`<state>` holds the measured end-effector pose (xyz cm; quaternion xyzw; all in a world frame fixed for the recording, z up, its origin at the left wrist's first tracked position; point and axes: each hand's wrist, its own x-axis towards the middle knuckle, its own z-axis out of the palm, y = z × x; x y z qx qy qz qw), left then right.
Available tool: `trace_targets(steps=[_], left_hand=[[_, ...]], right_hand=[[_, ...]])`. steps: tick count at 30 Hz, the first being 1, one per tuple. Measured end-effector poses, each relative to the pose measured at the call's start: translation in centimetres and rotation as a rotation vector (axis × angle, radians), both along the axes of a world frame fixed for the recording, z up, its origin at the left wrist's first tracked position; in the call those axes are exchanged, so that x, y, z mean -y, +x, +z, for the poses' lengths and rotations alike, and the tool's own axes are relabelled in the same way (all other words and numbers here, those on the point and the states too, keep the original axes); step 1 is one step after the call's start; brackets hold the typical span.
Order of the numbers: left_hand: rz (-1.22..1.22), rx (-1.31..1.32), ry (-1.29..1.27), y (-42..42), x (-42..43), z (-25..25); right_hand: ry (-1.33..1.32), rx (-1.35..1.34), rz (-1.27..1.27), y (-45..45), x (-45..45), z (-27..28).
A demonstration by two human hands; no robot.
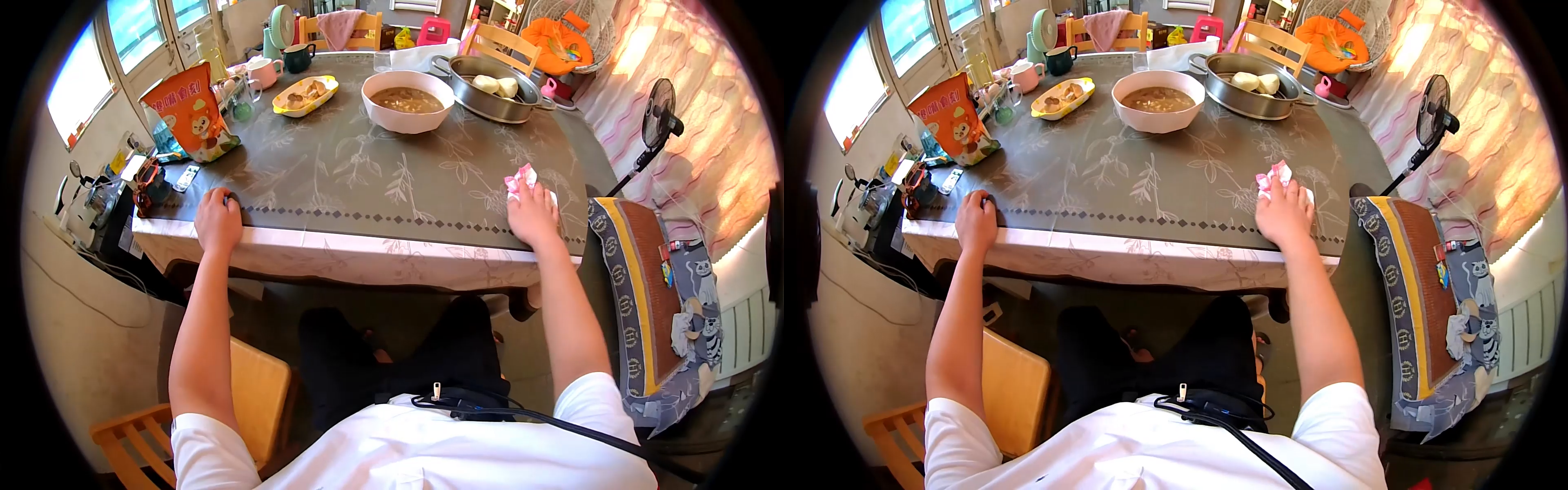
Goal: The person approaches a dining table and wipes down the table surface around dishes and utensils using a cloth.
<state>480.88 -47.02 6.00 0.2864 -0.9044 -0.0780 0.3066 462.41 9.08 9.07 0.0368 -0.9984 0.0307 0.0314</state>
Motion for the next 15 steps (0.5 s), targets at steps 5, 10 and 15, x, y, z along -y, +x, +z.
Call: trace_targets(steps=[5, 10, 15], left_hand=[[0.006, 0.013, 0.009, -0.1, -0.2, 0.3], [0.007, 0.003, 0.007, -0.1, -0.1, 0.3], [-0.016, -0.021, 0.018, 0.1, 0.4, -0.1]], right_hand=[[0.026, 0.061, 0.189, 4.5, 9.3, 0.7], [-0.065, -0.030, 0.527, 8.5, 16.8, -0.4], [-0.213, -0.077, 0.789, 10.1, 15.7, -0.7]])
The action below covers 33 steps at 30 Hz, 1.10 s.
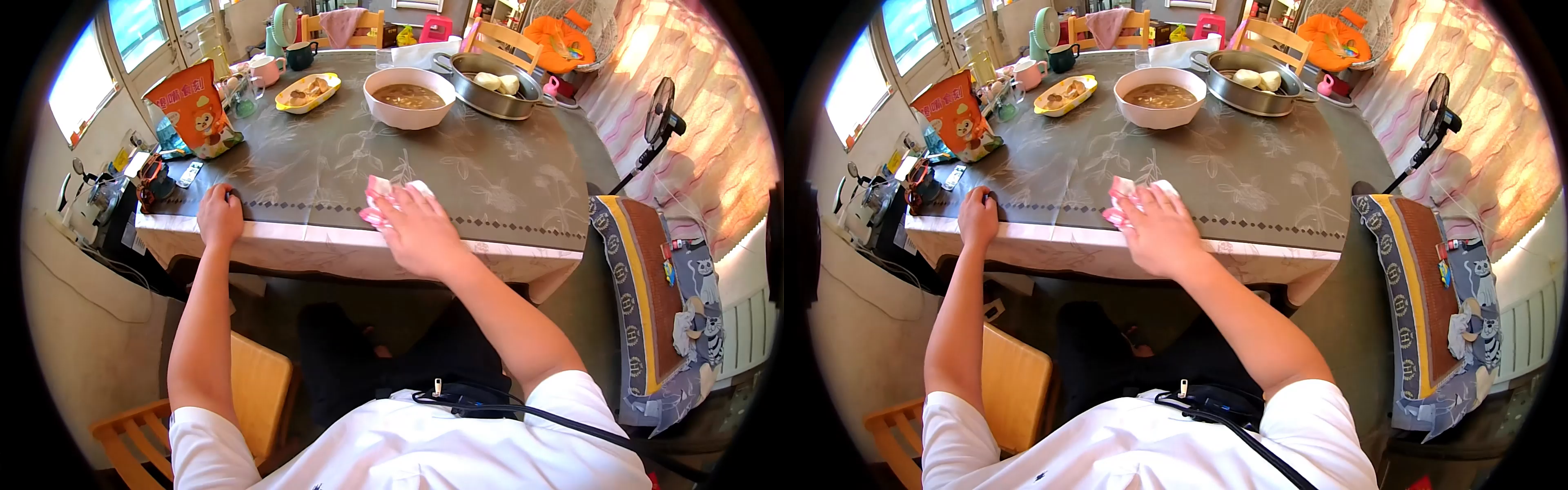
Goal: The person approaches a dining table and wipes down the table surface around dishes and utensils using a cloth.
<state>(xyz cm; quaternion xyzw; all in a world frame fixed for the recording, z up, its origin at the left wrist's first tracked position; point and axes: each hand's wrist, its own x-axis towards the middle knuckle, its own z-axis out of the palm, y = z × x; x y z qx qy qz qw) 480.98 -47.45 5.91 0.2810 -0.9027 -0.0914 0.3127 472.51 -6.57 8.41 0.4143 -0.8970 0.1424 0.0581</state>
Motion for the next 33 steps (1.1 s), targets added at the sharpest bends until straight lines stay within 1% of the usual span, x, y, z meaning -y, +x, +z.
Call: trace_targets(steps=[3, 7, 10, 13, 17, 19, 21, 23, 25, 26, 28, 29, 31, 32, 33], left_hand=[[-0.015, -0.008, 0.012, 0.1, 0.4, -0.1], [-0.007, 0.010, 0.007, 0.1, -0.4, 0.5], [0.032, 0.031, -0.016, -0.1, -1.1, 0.6], [0.052, 0.030, -0.016, -0.3, -1.2, 0.6], [0.043, -0.006, 0.006, 0.0, -1.5, 0.9], [0.050, -0.018, 0.017, 0.1, -1.5, 1.1], [0.049, -0.049, 0.030, 0.1, -1.3, 0.8], [0.037, -0.047, 0.023, 0.1, -0.7, 0.5], [0.018, -0.040, 0.026, 0.1, -0.5, 0.4], [0.002, -0.045, 0.042, 0.1, -0.2, 0.3], [-0.046, -0.148, 0.025, -0.7, 0.3, -0.6], [-0.067, -0.197, 0.017, -0.9, 0.2, -0.7], [-0.297, -0.316, -0.249, -1.7, -4.7, 0.7], [-0.462, -0.254, -0.323, -1.6, -8.2, 2.4], [-0.501, -0.208, -0.175, -3.5, -10.1, 0.8]], right_hand=[[0.068, -0.064, -0.137, -1.1, -4.2, -0.6], [0.151, -0.008, -0.521, -3.2, -10.9, -0.4], [0.143, 0.055, -0.665, -3.1, -10.7, 0.1], [0.205, 0.026, -0.551, -1.5, -5.3, 0.0], [0.152, 0.041, -0.214, 1.4, 4.4, 1.0], [0.109, 0.023, -0.124, 1.6, 9.3, 0.6], [0.103, 0.061, -0.037, 1.3, 14.0, 0.7], [0.074, 0.131, 0.079, 0.4, 16.3, 1.3], [0.028, 0.233, 0.228, -0.4, 17.3, 1.7], [-0.176, 0.193, 0.288, -1.2, 16.9, 0.9], [-0.411, 0.061, 0.274, -1.5, 13.3, 1.4], [-0.470, 0.055, 0.207, -1.5, 11.1, 1.8], [-0.586, 0.091, 0.076, -2.6, 6.9, 1.4], [-0.635, 0.132, 0.015, -3.2, 5.0, 0.9], [-0.678, 0.163, -0.031, -3.5, 3.6, 0.6]])
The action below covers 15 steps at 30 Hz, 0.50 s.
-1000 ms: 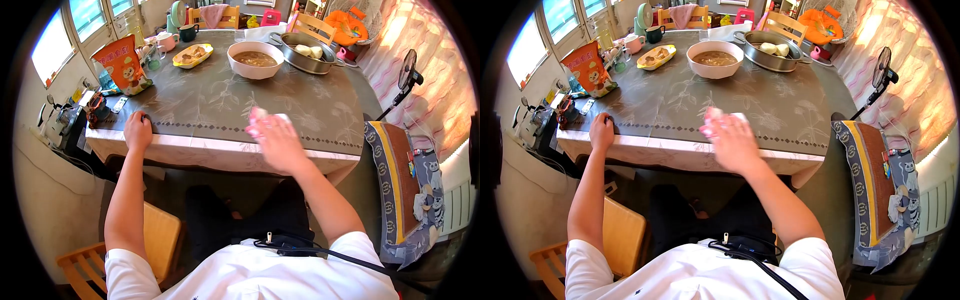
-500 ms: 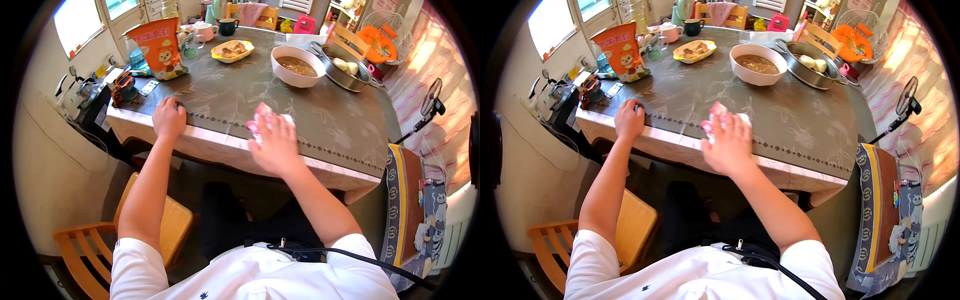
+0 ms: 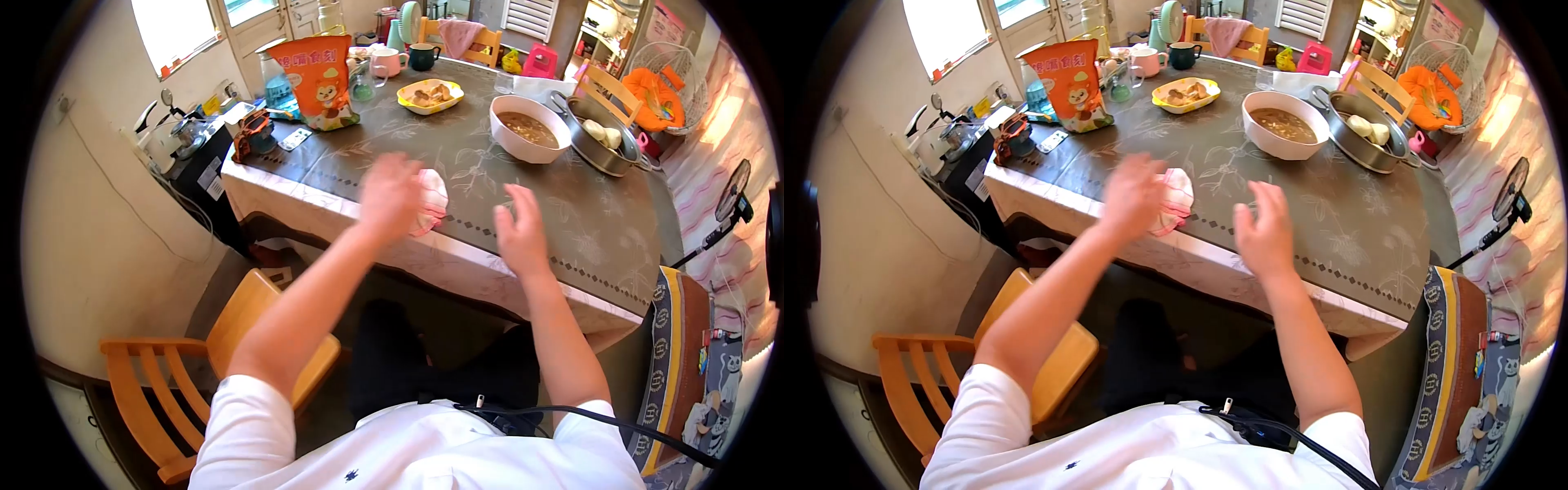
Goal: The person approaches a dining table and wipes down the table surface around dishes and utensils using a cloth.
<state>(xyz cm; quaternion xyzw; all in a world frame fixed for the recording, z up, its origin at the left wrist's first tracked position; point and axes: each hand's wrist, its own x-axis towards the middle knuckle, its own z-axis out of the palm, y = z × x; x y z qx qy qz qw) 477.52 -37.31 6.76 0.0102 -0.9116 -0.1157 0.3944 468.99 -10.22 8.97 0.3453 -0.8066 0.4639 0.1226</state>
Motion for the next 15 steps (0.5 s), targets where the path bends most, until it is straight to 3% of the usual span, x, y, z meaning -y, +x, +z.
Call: trace_targets(steps=[2, 5, 8, 15], left_hand=[[0.072, 0.305, -0.037, -0.3, -5.5, 0.1], [0.152, 0.506, -0.016, 0.0, -5.1, 0.4], [0.267, 0.588, 0.023, 0.8, 0.5, 0.3], [0.689, 0.732, 0.097, 4.3, 13.9, 0.8]], right_hand=[[-0.027, 0.005, -0.071, -0.2, -1.3, -0.8], [-0.001, -0.089, -0.128, 0.1, -1.7, -2.1], [0.090, -0.142, -0.139, 0.7, -1.3, -1.8], [0.025, -0.071, -0.077, 0.8, -1.5, -1.5]])
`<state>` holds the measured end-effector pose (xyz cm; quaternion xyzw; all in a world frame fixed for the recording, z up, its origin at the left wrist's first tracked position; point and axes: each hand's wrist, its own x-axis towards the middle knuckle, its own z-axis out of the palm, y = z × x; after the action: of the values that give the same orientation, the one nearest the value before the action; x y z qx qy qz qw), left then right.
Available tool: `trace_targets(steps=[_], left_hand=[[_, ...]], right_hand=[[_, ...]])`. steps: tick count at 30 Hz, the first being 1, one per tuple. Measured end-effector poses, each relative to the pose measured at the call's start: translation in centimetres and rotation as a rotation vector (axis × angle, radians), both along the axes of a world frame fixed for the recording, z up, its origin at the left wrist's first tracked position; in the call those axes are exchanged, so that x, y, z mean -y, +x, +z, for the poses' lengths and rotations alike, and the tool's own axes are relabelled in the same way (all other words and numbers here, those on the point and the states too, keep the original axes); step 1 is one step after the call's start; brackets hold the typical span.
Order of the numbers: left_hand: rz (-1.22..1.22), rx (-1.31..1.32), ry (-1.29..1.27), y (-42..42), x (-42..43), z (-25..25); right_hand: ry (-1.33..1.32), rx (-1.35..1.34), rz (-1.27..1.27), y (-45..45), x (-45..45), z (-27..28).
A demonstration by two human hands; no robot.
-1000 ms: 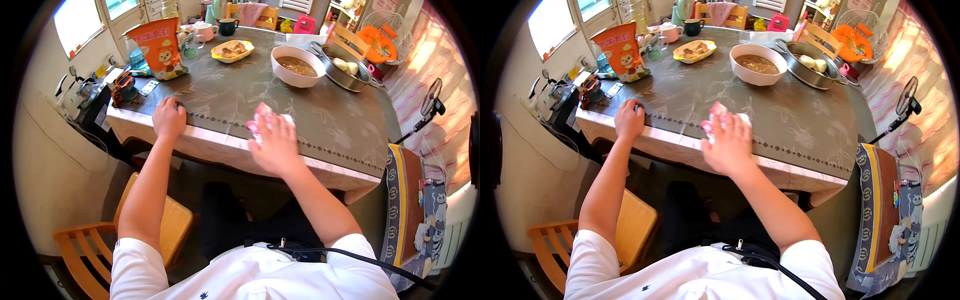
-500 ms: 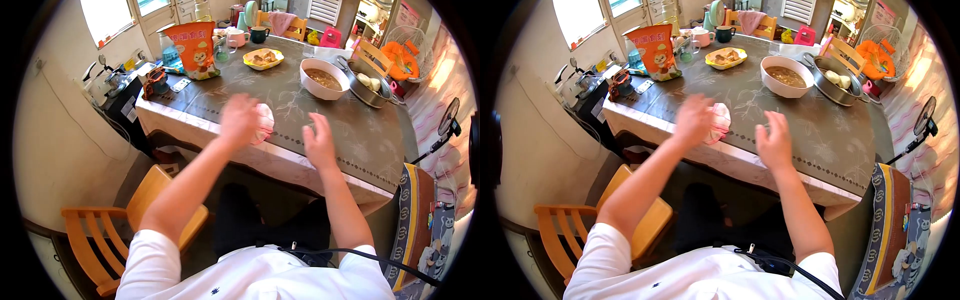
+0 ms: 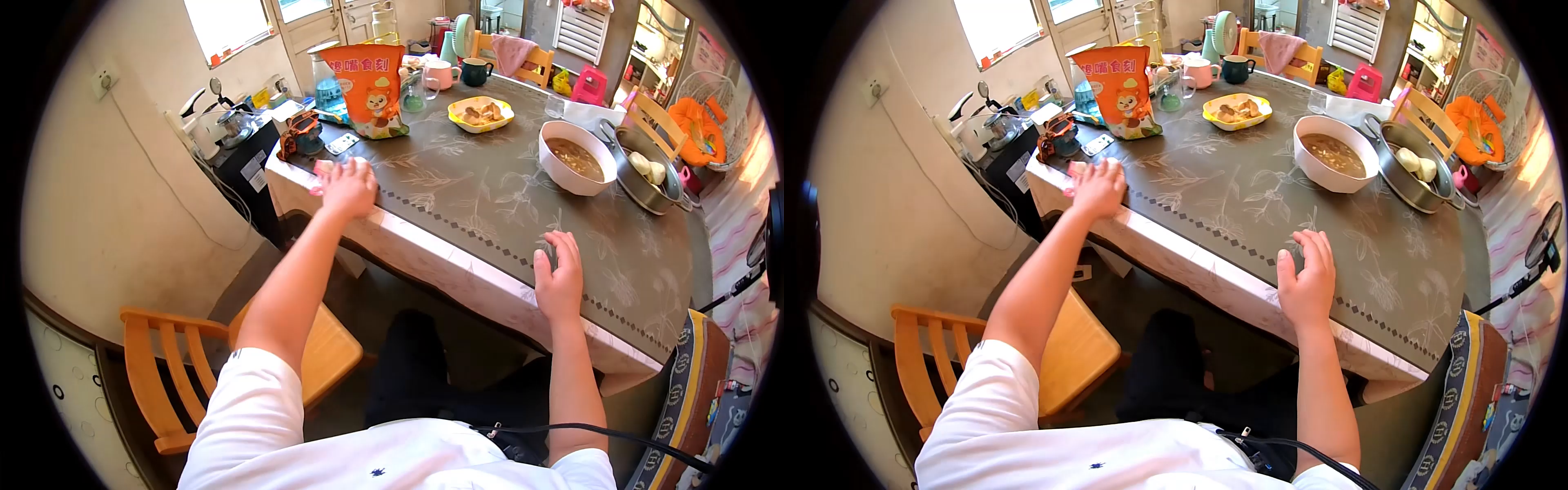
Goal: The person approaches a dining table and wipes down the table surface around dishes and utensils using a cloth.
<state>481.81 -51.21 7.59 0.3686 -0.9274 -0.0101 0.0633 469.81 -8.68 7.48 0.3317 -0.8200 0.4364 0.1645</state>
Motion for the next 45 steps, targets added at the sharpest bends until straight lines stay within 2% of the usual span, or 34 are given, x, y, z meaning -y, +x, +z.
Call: trace_targets(steps=[3, 5, 6, 7, 8, 9, 10, 11, 13, 15, 17, 18, 21, 22, 23, 25, 27, 28, 29, 31, 33, 35, 37, 38, 39, 40, 41, 44, 45], left_hand=[[0.065, 0.025, 0.051, 0.0, 2.3, 0.9], [0.024, -0.007, 0.036, -1.0, 1.6, 0.3], [-0.091, -0.024, -0.048, -1.9, 0.8, -0.8], [-0.351, 0.109, -0.301, -2.6, -0.3, -1.9], [-0.385, -0.196, -0.187, -3.0, -4.2, -2.1], [-0.420, -0.201, 0.024, -2.8, -8.3, -0.2], [-0.428, -0.235, -0.043, -1.6, -11.6, -0.4], [-0.418, -0.160, 0.047, -0.8, -12.8, 0.8], [-0.418, -0.162, 0.095, -1.2, -10.0, 0.2], [-0.322, 0.114, 0.044, -1.0, -6.2, 3.3], [-0.137, -0.207, -0.118, -1.5, 0.8, -1.9], [-0.107, -0.271, -0.113, -1.0, 0.7, -1.5], [-0.153, -0.115, -0.026, -0.6, -4.0, 0.6], [-0.279, -0.001, -0.075, 0.7, -7.1, 2.2], [-0.327, -0.165, -0.107, 1.6, -6.7, -1.4], [-0.335, -0.137, -0.042, 3.1, -5.1, -1.2], [-0.161, 0.116, -0.082, 3.2, -1.4, 1.2], [-0.019, -0.121, 0.022, 3.4, 1.0, 0.3], [0.009, -0.131, 0.024, 3.2, 2.6, -0.4], [-0.040, -0.103, -0.038, 2.2, 1.7, -1.3], [-0.247, 0.020, 0.050, 2.8, -4.1, 1.7], [-0.438, -0.241, -0.074, 3.9, -6.8, -0.6], [-0.497, -0.027, -0.106, 4.4, -4.2, 0.9], [-0.341, 0.052, 0.158, 4.2, -4.0, 4.3], [-0.245, -0.073, 0.004, 3.8, -0.2, 1.0], [-0.200, -0.159, -0.011, 3.8, 1.9, -0.9], [-0.161, -0.245, -0.030, 3.6, 1.9, -0.5], [-0.179, -0.167, -0.018, 4.3, -1.1, -0.1], [-0.226, -0.075, 0.110, 5.0, -2.8, 1.2]], right_hand=[[-0.022, 0.038, 0.024, 0.0, 0.0, 0.2], [-0.035, 0.049, 0.029, 0.2, -0.1, 0.4], [-0.042, 0.053, 0.036, 0.3, 0.0, 0.5], [-0.046, 0.059, 0.045, 0.2, 0.0, 0.6], [-0.047, 0.066, 0.052, 0.2, -0.1, 0.5], [-0.046, 0.068, 0.056, 0.2, -0.2, 0.5], [-0.044, 0.076, 0.047, 0.1, -0.1, 0.5], [-0.054, 0.079, 0.050, 0.1, -0.1, 0.4], [-0.069, 0.082, 0.054, 0.1, -0.3, 0.4], [-0.072, 0.092, 0.054, 0.3, -0.4, 0.3], [-0.081, 0.087, 0.056, 0.0, -0.4, 0.5], [-0.082, 0.088, 0.059, 0.1, -0.5, 0.4], [-0.104, 0.086, 0.071, 0.1, -0.6, 0.1], [-0.117, 0.082, 0.073, -0.1, -0.4, 0.0], [-0.124, 0.084, 0.075, -0.2, -0.3, 0.0], [-0.132, 0.089, 0.079, -0.2, -0.3, -0.1], [-0.120, 0.089, 0.077, 0.0, -0.5, 0.0], [-0.118, 0.085, 0.075, 0.0, -0.5, 0.2], [-0.124, 0.086, 0.075, 0.0, -0.6, 0.2], [-0.133, 0.089, 0.080, 0.0, -0.6, 0.1], [-0.132, 0.079, 0.080, -0.1, -0.5, -0.2], [-0.132, 0.078, 0.078, -0.3, -0.4, -0.2], [-0.128, 0.087, 0.081, -0.3, -0.6, -0.2], [-0.125, 0.089, 0.078, -0.2, -0.6, -0.1], [-0.120, 0.091, 0.076, -0.1, -0.7, 0.0], [-0.120, 0.091, 0.075, 0.0, -0.7, 0.1], [-0.130, 0.095, 0.075, -0.2, -0.6, 0.2], [-0.139, 0.116, 0.074, -0.2, -0.6, -0.2], [-0.135, 0.115, 0.069, -0.2, -0.6, -0.2]])
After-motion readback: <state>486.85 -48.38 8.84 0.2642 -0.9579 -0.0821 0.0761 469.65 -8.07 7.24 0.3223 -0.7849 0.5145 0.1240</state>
